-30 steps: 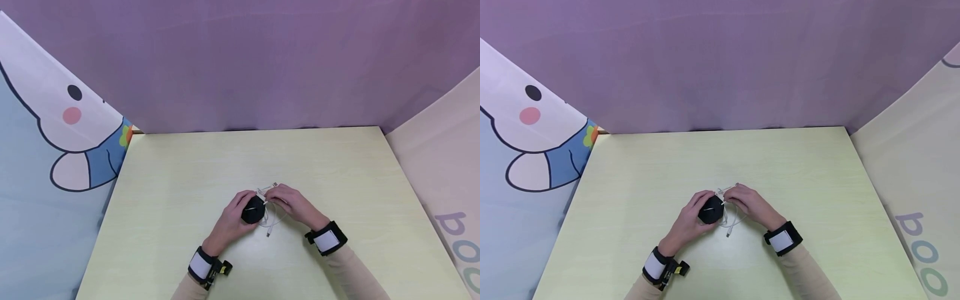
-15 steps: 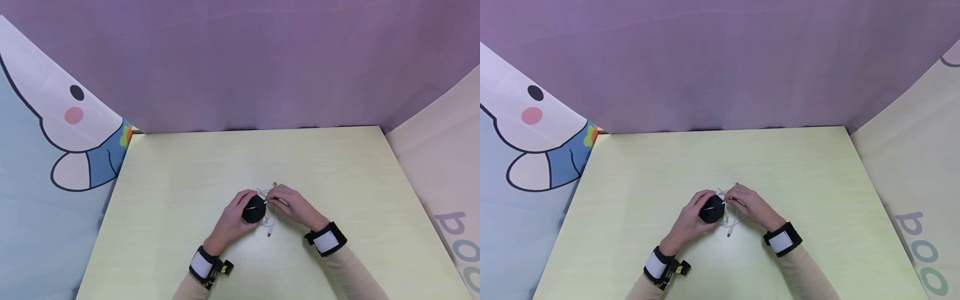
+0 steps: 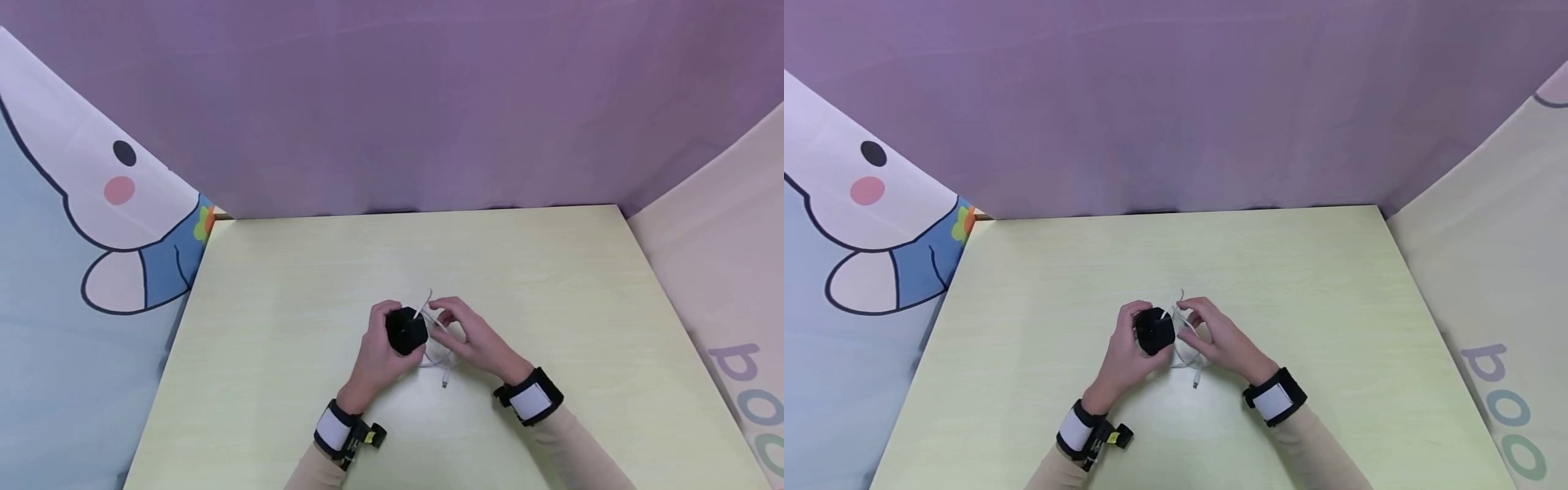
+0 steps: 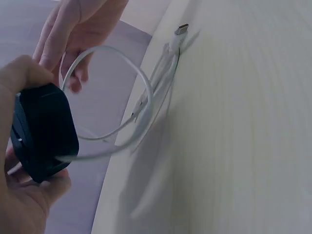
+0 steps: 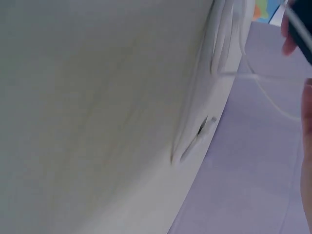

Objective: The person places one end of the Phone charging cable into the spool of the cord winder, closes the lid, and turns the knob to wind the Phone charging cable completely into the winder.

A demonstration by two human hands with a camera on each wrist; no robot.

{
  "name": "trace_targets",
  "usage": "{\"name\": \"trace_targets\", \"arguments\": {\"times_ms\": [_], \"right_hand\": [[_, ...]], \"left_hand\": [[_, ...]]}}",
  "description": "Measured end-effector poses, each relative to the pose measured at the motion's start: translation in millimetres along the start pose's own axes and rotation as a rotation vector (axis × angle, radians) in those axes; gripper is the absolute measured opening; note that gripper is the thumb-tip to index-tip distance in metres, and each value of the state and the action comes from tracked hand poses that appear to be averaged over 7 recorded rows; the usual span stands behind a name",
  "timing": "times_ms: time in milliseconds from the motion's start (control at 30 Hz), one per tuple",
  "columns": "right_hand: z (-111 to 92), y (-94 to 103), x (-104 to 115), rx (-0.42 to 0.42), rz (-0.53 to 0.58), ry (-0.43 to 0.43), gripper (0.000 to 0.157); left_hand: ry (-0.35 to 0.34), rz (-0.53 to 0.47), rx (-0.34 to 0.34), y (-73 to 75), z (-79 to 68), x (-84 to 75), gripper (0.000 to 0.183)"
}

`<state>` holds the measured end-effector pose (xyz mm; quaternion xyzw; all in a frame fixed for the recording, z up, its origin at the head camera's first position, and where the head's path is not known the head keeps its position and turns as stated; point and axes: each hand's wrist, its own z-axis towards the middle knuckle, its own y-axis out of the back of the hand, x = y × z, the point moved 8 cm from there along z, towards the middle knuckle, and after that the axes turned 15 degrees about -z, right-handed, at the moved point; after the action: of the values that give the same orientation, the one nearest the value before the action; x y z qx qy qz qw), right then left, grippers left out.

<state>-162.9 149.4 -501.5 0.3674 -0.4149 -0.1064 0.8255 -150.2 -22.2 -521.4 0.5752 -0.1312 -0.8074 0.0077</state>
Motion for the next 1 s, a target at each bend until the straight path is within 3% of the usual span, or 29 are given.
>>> {"name": "trace_targets", "arguments": {"times_ms": [133,233,333,467,567,767,900,1000], "right_hand": [[-2,-11.1,1,0.057,0.065,-0.046,0.053],[-3,-14.2,1,0.046,0.07,-0.057,0.054],[-5,-15.5,0,0.023,0.004,-0.064,0.051],[-7,-15.6,3,-0.033,-0.13,-0.045,0.043],[-8,-15.0,8,-0.094,-0.177,-0.002,0.041],[-9,-16.3,13,-0.158,-0.223,0.028,0.046],[-11,-18.3,13,-0.18,-0.273,0.009,0.045],[-12,-20.8,12,-0.172,-0.272,-0.018,0.041]], "left_hand": [[0.058,-0.081,-0.011,-3.2,0.6,7.0,0.076],[0.103,-0.152,-0.002,-6.2,0.2,12.5,0.074],[0.134,-0.199,-0.003,-6.9,0.9,5.4,0.073],[0.17,-0.227,-0.039,-8.7,0.2,8.2,0.075],[0.188,-0.251,-0.081,-10.5,-1.4,23.9,0.076],[0.165,-0.331,-0.136,-12.3,-2.5,32.5,0.074],[0.172,-0.299,-0.178,-11.4,-6.3,36.7,0.069],[0.189,-0.196,-0.22,-8.2,-9.4,39.0,0.065]]}}
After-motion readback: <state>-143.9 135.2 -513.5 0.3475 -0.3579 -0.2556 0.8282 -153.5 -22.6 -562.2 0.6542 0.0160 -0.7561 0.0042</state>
